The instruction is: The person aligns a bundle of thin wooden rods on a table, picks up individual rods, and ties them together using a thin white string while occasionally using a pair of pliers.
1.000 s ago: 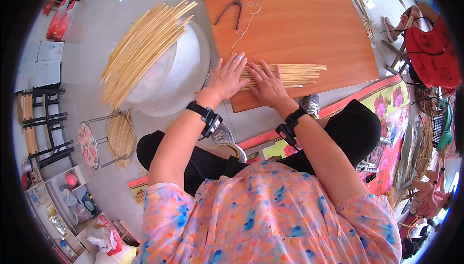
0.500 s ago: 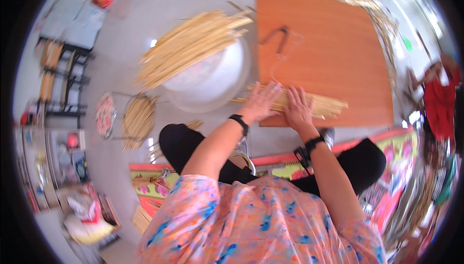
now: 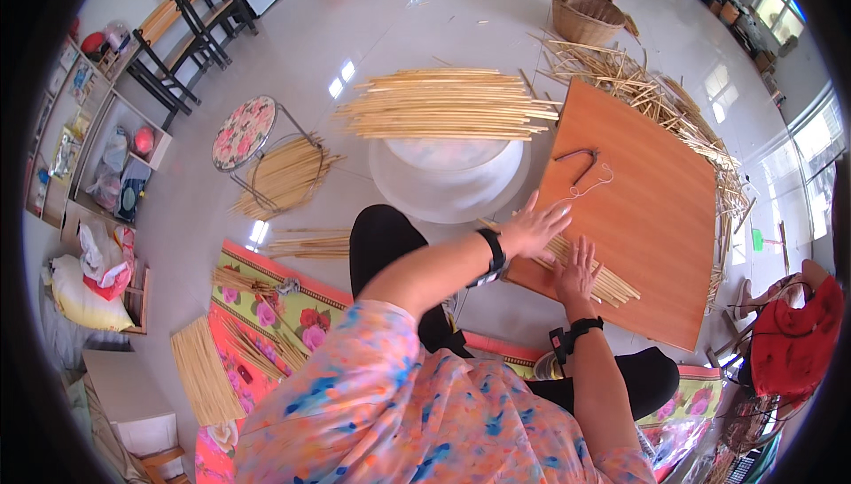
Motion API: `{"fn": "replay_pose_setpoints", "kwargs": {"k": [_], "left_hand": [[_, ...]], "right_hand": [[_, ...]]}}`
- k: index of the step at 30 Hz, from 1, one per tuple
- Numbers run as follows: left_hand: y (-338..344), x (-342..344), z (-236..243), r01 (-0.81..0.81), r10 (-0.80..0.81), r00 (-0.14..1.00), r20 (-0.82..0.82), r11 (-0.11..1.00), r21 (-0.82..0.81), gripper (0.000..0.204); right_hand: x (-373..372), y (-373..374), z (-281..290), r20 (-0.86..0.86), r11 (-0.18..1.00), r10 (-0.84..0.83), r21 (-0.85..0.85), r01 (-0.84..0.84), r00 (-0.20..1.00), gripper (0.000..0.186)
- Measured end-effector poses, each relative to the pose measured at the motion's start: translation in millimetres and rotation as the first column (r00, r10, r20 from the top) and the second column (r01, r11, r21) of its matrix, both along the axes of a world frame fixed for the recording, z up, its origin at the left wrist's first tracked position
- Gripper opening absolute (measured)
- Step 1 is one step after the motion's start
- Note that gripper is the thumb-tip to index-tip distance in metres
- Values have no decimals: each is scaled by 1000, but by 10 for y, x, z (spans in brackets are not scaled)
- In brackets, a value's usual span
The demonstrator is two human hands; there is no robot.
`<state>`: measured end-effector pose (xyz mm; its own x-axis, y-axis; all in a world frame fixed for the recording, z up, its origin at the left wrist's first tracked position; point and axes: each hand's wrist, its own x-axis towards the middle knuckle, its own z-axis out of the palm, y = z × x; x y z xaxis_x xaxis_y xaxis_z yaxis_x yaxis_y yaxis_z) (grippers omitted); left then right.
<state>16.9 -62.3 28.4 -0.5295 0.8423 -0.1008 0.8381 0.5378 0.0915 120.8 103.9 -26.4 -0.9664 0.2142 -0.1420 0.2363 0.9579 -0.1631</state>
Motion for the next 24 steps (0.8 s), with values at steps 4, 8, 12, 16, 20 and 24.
{"fn": "replay_pose_setpoints", "kwargs": {"k": [4, 8, 12, 16, 20, 24], "left_hand": [[-501, -520, 1025, -127, 127, 991, 28, 897, 424, 73], [-1958, -906, 2044, -648, 257, 757, 601, 418, 637, 38], [-3462, -1071, 1382, -808, 183, 514, 838, -225, 544, 20], [-3887, -1041, 66, -862, -97, 336, 937, -433, 265, 16], [-3413, -1156, -383, -850, -254, 168, 953, -526, 9, 22], [-3280, -1291, -436, -787, -347, 148, 926, -609, -102, 26]], "right_hand": [[2, 81, 29, -131, 999, -21, 36, 26, 991, 63], [47, 7, 152, -279, 998, -57, -49, 45, 958, 65], [171, -146, 197, -407, 991, -64, -135, 9, 911, 76], [291, -202, 275, -444, 991, -63, -134, 3, 894, 78], [334, -194, 398, -405, 995, -38, -97, -2, 914, 79], [334, -279, 472, -442, 992, -40, -125, -18, 896, 79]]}}
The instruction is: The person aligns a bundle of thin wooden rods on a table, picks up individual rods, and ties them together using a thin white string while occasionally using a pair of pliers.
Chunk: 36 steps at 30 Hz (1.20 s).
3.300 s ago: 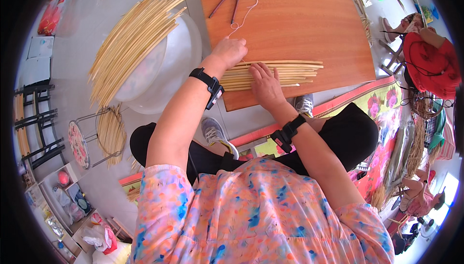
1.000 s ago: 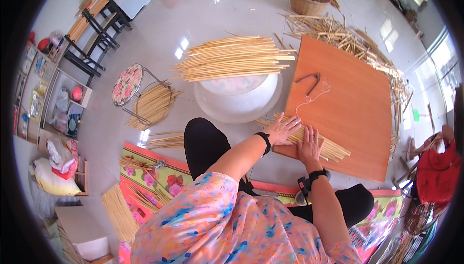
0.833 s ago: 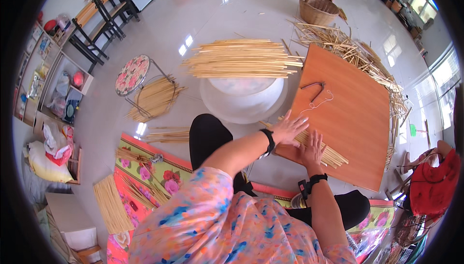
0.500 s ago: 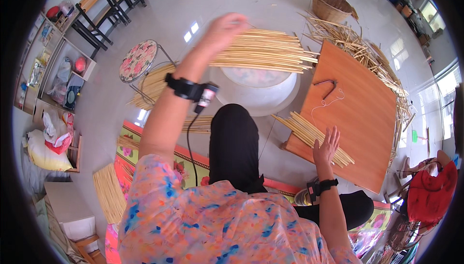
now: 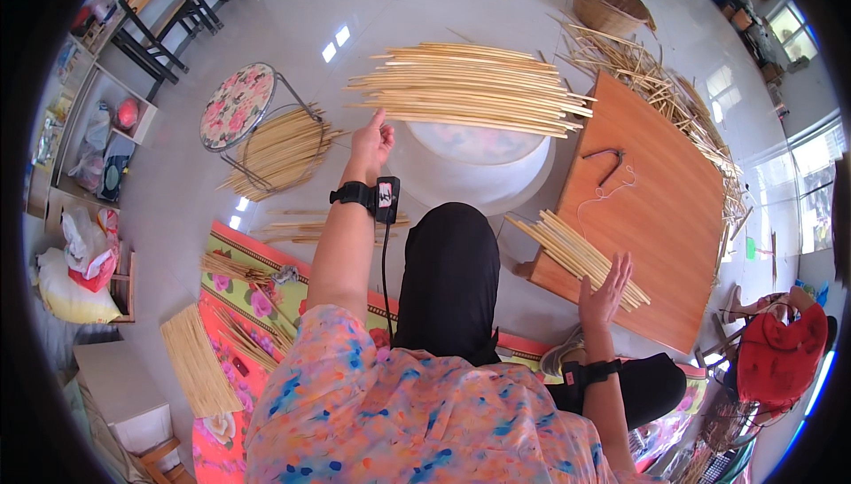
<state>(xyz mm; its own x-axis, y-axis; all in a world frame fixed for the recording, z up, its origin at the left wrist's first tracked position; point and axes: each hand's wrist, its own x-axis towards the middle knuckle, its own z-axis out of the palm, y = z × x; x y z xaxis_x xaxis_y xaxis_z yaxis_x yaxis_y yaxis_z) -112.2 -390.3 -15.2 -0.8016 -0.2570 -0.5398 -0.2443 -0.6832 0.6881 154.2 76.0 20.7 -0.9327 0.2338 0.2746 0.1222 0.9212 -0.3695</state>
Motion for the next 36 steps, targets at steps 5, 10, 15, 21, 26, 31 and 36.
{"fn": "replay_pose_setpoints", "kwargs": {"k": [5, 10, 15, 21, 26, 31, 36], "left_hand": [[9, -151, -60, 11, -12, 1000, 29, 999, 40, 24], [47, -230, -89, 54, -55, 998, 28, 997, 57, 24], [100, -264, -104, 24, -25, 1000, 17, 998, 51, 21], [110, -305, -149, 31, -32, 999, 5, 997, 70, 17], [38, -351, -234, 30, -30, 1000, 3, 998, 60, 14], [24, -387, -260, 49, -49, 999, -1, 998, 32, 12], [74, -359, -239, 39, -40, 999, -15, 999, -29, 9]], "right_hand": [[36, -132, 22, 28, 1000, 6, -5, -6, 1000, 78], [59, -214, 5, 46, 1000, 11, -27, -10, 999, 77], [66, -305, 49, 65, 997, 36, -70, -32, 997, 73], [113, -318, 77, 86, 998, 45, -47, -41, 995, 69], [147, -333, 54, 100, 998, 50, -34, -47, 994, 66], [172, -333, 46, 96, 998, 67, -20, -65, 993, 58], [199, -328, 42, 84, 996, 86, -16, -85, 993, 48]]}}
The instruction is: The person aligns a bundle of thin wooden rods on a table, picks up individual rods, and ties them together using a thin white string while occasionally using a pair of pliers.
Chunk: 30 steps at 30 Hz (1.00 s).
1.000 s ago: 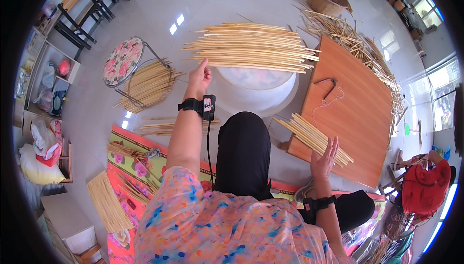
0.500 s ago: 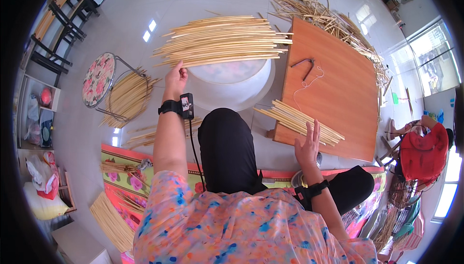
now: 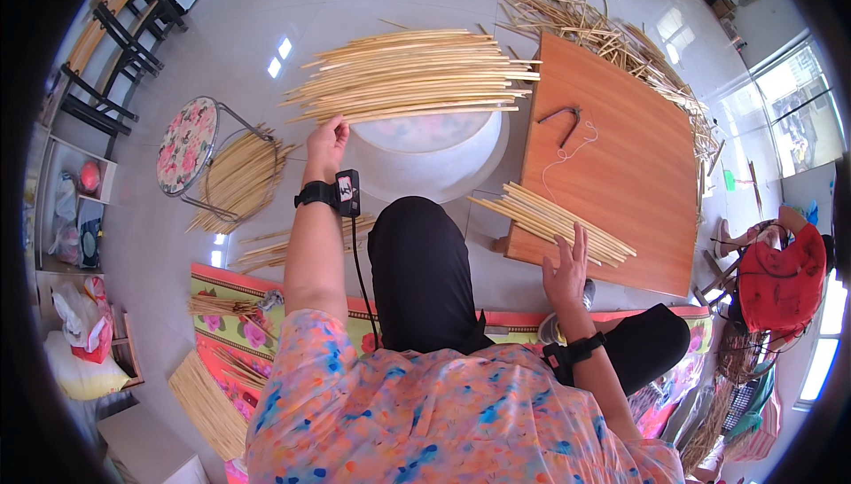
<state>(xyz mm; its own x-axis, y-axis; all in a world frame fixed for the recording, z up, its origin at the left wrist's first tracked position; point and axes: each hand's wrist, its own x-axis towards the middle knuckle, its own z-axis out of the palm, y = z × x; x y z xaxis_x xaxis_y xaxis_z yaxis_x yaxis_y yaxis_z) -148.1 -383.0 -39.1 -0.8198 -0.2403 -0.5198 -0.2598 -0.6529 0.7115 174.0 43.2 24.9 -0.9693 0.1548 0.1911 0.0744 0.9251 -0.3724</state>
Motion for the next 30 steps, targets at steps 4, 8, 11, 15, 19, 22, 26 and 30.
{"fn": "replay_pose_setpoints", "kwargs": {"k": [4, 8, 11, 15, 19, 22, 26, 30], "left_hand": [[-79, 80, 1, 4, -7, 998, -55, 999, -51, 8], [-70, 312, 159, 44, -53, 984, -170, 997, -57, 10], [-47, 486, 406, 41, -68, 961, -268, 993, -108, 10], [57, 737, 984, 45, -147, 887, -438, 971, -235, 10], [416, 1095, 1788, 114, -323, 757, -568, 921, -373, 9], [864, 1473, 2338, 181, -532, 619, -577, 812, -555, 9], [1383, 1887, 2643, 219, -668, 458, -586, 724, -654, 12], [1727, 2077, 2725, 168, -652, 372, -661, 747, -643, 10]], "right_hand": [[-2, -24, 13, -10, 1000, 7, -3, -7, 1000, 47], [12, -15, 32, -17, 999, 34, 2, -34, 999, 46], [1, -18, 95, -23, 999, 44, -15, -44, 999, 46], [-98, -75, 341, -172, 993, 61, -85, -76, 983, 43], [-261, -281, 1019, -352, 958, 67, -240, -160, 933, 40], [-353, -439, 1558, -463, 934, 136, -235, -270, 876, 39], [-438, -542, 1909, -535, 930, 200, -160, -331, 820, 39], [-355, -430, 1972, -492, 857, 288, -251, -451, 822, 38]]}}
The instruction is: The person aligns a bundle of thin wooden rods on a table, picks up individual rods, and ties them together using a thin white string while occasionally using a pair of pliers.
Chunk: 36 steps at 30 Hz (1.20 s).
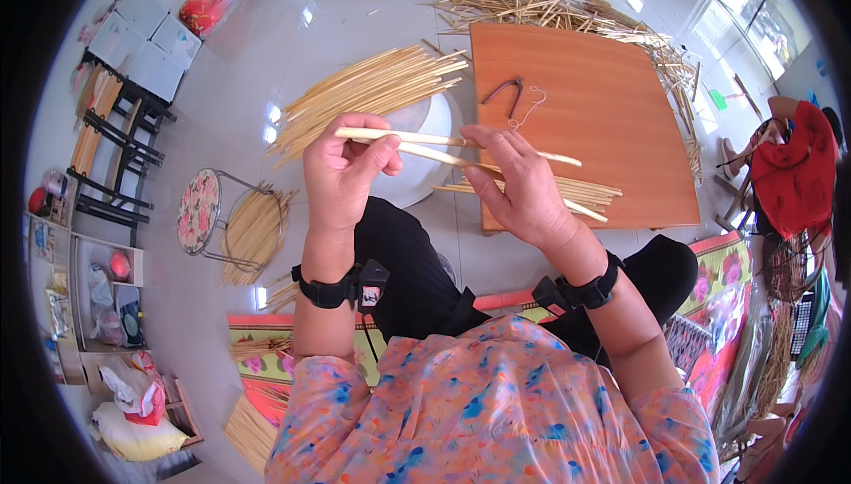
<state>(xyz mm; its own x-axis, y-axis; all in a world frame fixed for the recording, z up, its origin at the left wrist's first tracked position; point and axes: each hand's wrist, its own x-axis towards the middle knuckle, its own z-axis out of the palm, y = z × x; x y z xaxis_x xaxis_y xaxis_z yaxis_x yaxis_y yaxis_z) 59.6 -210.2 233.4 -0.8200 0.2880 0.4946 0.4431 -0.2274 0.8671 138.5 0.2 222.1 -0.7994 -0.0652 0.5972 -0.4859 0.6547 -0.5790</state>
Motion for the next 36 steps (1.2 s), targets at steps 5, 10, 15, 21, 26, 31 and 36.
{"fn": "replay_pose_setpoints", "kwargs": {"k": [5, 10, 15, 21, 26, 31, 36], "left_hand": [[286, 131, 0, -39, 33, 995, 99, 997, 65, 10], [478, 197, -47, -68, 30, 977, 212, 982, 175, 11], [650, 284, -123, -68, -49, 935, 351, 947, 315, 13], [960, 399, -298, 68, -192, 871, 453, 959, 276, 22], [1145, 408, -403, 98, -237, 833, 500, 953, 287, 27], [1279, 416, -471, 87, -224, 844, 487, 953, 289, 26], [1379, 386, -564, 62, -198, 842, 503, 960, 273, 23]], "right_hand": [[139, 201, -9, 159, 991, 17, -133, 4, 987, 25], [182, 372, 85, 238, 987, 43, -162, -4, 970, 21], [186, 568, 72, 282, 970, 104, -241, -35, 954, 18], [188, 832, 32, 403, 967, 101, -256, 6, 910, 19], [178, 970, -46, 465, 946, 140, -325, 21, 874, 21], [144, 1128, -64, 569, 947, 140, -315, 58, 811, 22], [104, 1217, -147, 584, 947, 146, -316, 58, 798, 23]]}}
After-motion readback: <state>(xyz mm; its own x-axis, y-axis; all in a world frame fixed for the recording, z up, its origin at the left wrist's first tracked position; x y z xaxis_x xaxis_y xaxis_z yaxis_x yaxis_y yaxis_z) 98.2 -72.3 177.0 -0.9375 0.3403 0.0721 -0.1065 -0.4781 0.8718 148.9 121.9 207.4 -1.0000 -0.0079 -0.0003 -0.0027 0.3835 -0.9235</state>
